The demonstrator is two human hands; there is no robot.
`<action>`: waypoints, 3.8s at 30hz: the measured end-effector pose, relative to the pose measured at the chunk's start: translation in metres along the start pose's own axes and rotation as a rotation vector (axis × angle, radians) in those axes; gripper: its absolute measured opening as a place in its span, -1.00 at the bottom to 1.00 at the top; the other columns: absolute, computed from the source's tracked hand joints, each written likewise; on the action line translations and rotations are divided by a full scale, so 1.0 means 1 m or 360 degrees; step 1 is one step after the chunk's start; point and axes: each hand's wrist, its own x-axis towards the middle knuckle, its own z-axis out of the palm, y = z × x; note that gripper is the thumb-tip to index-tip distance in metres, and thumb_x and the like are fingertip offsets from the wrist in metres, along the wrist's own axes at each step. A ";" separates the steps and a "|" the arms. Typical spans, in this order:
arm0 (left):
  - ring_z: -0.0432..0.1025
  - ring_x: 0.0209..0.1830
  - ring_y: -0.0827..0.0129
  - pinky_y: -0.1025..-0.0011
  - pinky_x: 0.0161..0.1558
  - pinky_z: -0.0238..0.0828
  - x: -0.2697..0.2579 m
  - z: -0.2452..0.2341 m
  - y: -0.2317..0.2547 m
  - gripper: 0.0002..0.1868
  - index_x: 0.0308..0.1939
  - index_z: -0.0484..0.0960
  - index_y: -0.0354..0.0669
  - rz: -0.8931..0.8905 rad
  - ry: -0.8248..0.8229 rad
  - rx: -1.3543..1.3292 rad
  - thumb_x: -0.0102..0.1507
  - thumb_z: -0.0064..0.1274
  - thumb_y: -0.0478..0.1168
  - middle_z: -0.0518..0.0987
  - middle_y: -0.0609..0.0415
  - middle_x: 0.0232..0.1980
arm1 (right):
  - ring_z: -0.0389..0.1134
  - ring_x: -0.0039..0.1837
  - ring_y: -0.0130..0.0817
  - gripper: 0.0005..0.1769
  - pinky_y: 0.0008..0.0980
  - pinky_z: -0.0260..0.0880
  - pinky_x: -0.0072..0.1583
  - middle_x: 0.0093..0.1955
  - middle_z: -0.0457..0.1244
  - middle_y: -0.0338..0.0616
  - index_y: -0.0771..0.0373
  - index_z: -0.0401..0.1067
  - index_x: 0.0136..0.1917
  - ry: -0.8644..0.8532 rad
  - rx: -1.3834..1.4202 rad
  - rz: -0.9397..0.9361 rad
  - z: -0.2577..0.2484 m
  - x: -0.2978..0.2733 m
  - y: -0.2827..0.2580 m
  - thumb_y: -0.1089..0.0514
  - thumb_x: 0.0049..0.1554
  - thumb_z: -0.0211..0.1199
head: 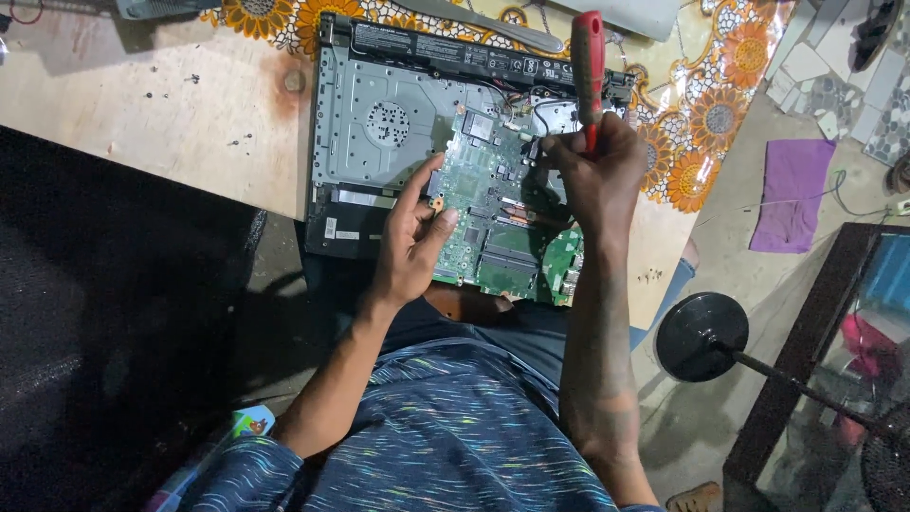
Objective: The person uses a red-handled screwdriver to remove screws from a disassembled laptop on a table. They then lift the motherboard out of the chassis and use a red brush to clean dust from the circuit board.
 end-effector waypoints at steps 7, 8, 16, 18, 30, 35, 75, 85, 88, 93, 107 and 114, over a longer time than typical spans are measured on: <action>0.11 -0.65 0.66 0.69 -0.53 0.05 0.003 0.005 0.019 -0.42 0.46 0.16 -0.09 0.0003 0.0014 -0.0029 0.36 -0.10 -0.33 0.42 0.13 -0.53 | 0.28 -0.23 -0.27 -0.71 -0.23 0.41 -0.06 -0.22 0.20 0.02 0.39 0.35 -0.13 -0.0094 -0.0153 -0.0304 -0.003 0.002 0.010 0.48 -0.05 0.42; 0.11 -0.65 0.66 0.69 -0.53 0.05 0.003 0.004 0.017 -0.42 0.46 0.16 -0.09 0.0004 0.0011 -0.0030 0.36 -0.10 -0.33 0.42 0.13 -0.53 | 0.28 -0.23 -0.27 -0.71 -0.23 0.41 -0.06 -0.22 0.20 0.02 0.39 0.35 -0.13 -0.0092 -0.0153 -0.0305 0.000 0.002 0.012 0.48 -0.05 0.42; 0.13 -0.64 0.66 0.69 -0.53 0.06 -0.004 -0.006 -0.033 -0.41 0.46 0.17 -0.08 0.0014 0.0022 -0.0041 0.35 -0.10 -0.36 0.44 0.14 -0.49 | 0.43 -0.15 0.03 -0.79 0.04 0.43 0.04 -0.25 0.34 0.13 0.45 0.40 -0.13 -0.0160 -0.0666 -0.0425 0.004 0.004 0.004 0.53 -0.02 0.35; 0.13 -0.65 0.66 0.69 -0.54 0.06 -0.004 -0.007 -0.035 -0.42 0.46 0.16 -0.09 0.0014 0.0015 -0.0036 0.35 -0.11 -0.35 0.43 0.14 -0.49 | 0.42 -0.17 0.04 -0.81 0.00 0.44 -0.03 -0.27 0.34 0.13 0.43 0.40 -0.15 -0.0144 -0.0769 -0.0487 0.003 0.002 0.009 0.50 -0.01 0.36; 0.16 -0.65 0.64 0.65 -0.56 0.07 -0.005 -0.007 -0.030 -0.42 0.45 0.17 -0.08 0.0008 0.0000 0.0037 0.35 -0.10 -0.35 0.41 0.15 -0.49 | 0.42 -0.19 0.00 -0.88 -0.06 0.44 -0.11 -0.33 0.32 0.10 0.40 0.41 -0.21 -0.0234 -0.0847 -0.0502 0.006 0.003 -0.003 0.42 -0.02 0.33; 0.18 -0.64 0.65 0.67 -0.56 0.08 -0.006 -0.007 -0.034 -0.43 0.44 0.18 -0.08 0.0010 0.0010 0.0059 0.35 -0.10 -0.34 0.42 0.16 -0.48 | 0.41 -0.26 0.06 -0.91 -0.11 0.38 -0.21 -0.35 0.32 0.14 0.41 0.41 -0.21 -0.0119 -0.0766 -0.0606 0.006 0.006 0.017 0.49 0.01 0.26; -0.06 -0.71 0.61 0.57 -0.63 -0.16 -0.004 -0.009 -0.018 -0.44 0.43 0.16 -0.07 -0.0141 -0.0061 0.0183 0.35 -0.11 -0.23 0.20 0.27 -0.62 | 0.44 -0.16 -0.31 -0.76 -0.41 0.63 -0.07 -0.01 0.33 -0.07 0.36 0.42 0.01 -0.0362 0.0368 -0.0331 -0.034 0.045 -0.007 0.55 0.11 0.22; -0.09 -0.57 0.58 0.56 -0.47 -0.14 -0.006 -0.017 0.015 -0.40 0.41 0.19 -0.17 -0.0226 -0.0042 -0.0258 0.29 -0.06 -0.24 0.16 0.28 -0.58 | 0.24 -0.28 -0.44 -0.65 -0.51 0.32 -0.30 -0.25 0.24 -0.11 0.16 0.20 -0.21 0.0399 0.0426 -0.0301 -0.096 -0.022 0.043 0.52 0.15 0.25; -0.03 -0.59 0.62 0.63 -0.56 -0.12 -0.008 -0.030 0.024 -0.40 0.40 0.21 -0.12 -0.0143 0.0021 -0.0241 0.29 0.00 -0.22 0.17 0.32 -0.51 | 0.23 -0.31 -0.53 -0.67 -0.58 0.28 -0.29 -0.21 0.29 -0.17 0.12 0.24 -0.21 0.0413 0.0449 -0.0175 -0.096 -0.040 0.051 0.50 0.18 0.21; -0.13 -0.60 0.65 0.57 -0.50 -0.26 -0.015 -0.065 0.042 -0.36 0.41 0.21 -0.17 -0.0070 0.0376 0.0037 0.29 0.01 -0.10 0.06 0.34 -0.58 | 0.21 -0.27 -0.51 -0.75 -0.59 0.24 -0.29 -0.26 0.17 -0.24 0.18 0.27 -0.20 0.0500 0.0138 -0.0049 -0.097 -0.056 0.089 0.39 0.13 0.32; 0.08 0.50 0.30 0.33 0.45 0.03 -0.005 -0.134 0.042 -0.48 0.37 0.28 -0.14 0.0571 0.1153 0.0282 0.40 -0.07 0.00 0.24 -0.04 0.46 | 0.18 -0.22 -0.35 -0.82 -0.31 0.14 -0.23 -0.21 0.22 -0.08 0.35 0.41 -0.07 0.0821 -0.0930 -0.0337 -0.123 -0.052 0.146 0.33 0.19 0.43; -0.01 0.58 0.20 0.21 0.56 -0.02 0.070 -0.172 0.063 -0.59 0.42 0.22 -0.12 0.1028 0.1227 0.0472 0.50 -0.16 -0.20 0.16 -0.05 0.52 | 0.26 -0.17 -0.43 -0.76 -0.36 0.26 -0.23 -0.19 0.24 -0.16 0.22 0.39 -0.05 0.0802 -0.0645 0.0178 -0.097 -0.066 0.125 0.02 0.26 0.29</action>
